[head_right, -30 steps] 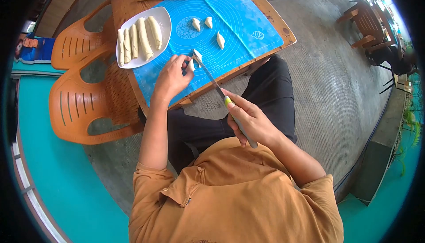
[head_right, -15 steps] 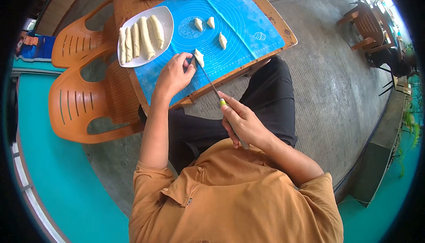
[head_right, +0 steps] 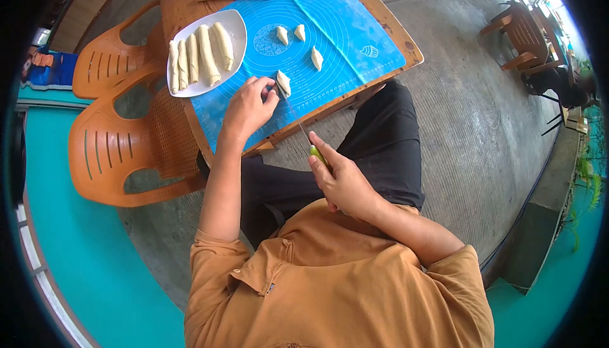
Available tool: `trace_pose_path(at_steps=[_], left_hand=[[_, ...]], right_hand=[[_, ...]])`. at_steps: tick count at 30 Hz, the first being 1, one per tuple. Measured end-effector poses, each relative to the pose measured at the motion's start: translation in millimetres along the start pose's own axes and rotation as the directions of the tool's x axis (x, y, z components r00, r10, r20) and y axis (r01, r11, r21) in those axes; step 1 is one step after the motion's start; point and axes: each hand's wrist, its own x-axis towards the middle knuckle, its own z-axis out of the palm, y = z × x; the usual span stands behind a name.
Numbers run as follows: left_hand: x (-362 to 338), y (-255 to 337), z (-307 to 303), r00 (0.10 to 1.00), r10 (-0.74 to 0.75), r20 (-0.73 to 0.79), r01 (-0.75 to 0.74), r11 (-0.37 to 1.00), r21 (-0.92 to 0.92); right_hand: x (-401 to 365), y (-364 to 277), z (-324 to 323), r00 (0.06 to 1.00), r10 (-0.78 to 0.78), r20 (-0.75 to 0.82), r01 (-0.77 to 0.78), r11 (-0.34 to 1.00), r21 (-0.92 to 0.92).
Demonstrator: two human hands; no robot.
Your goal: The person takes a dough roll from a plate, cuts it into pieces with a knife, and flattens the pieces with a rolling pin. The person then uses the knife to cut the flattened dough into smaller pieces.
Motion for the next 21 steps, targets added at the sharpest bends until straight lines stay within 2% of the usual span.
trace_pose_path(at_steps=[4, 12, 18, 21], left_hand=[[-1.2, -0.8, 0.5, 1.0, 0.011, -0.008, -0.011, 1.0, -0.013], [-1.2, 1.5, -3.5, 1.0, -0.016, 0.007, 0.016, 1.0, -0.025], [1.2, 4.6, -7.1, 0.996, -0.083, 0.031, 0.085, 0.994, -0.075], [0.7, 7.6, -8.6, 0.996, -0.087, 0.008, 0.087, 0.991, -0.102]], right_hand=[[-0.6, -2.1, -1.6, 1.0, -0.021, -0.02, 0.02, 0.998, -0.056], [-1.4, -0.1, -8.8, 0.999, 0.004, 0.052, -0.015, 0.978, 0.207], [-6.9, -2.8, -19.7, 0.993, -0.02, 0.113, -0.009, 0.967, 0.254], [-8.6, -5.9, -25.2, 0.995, -0.036, 0.089, 0.009, 0.959, 0.285]])
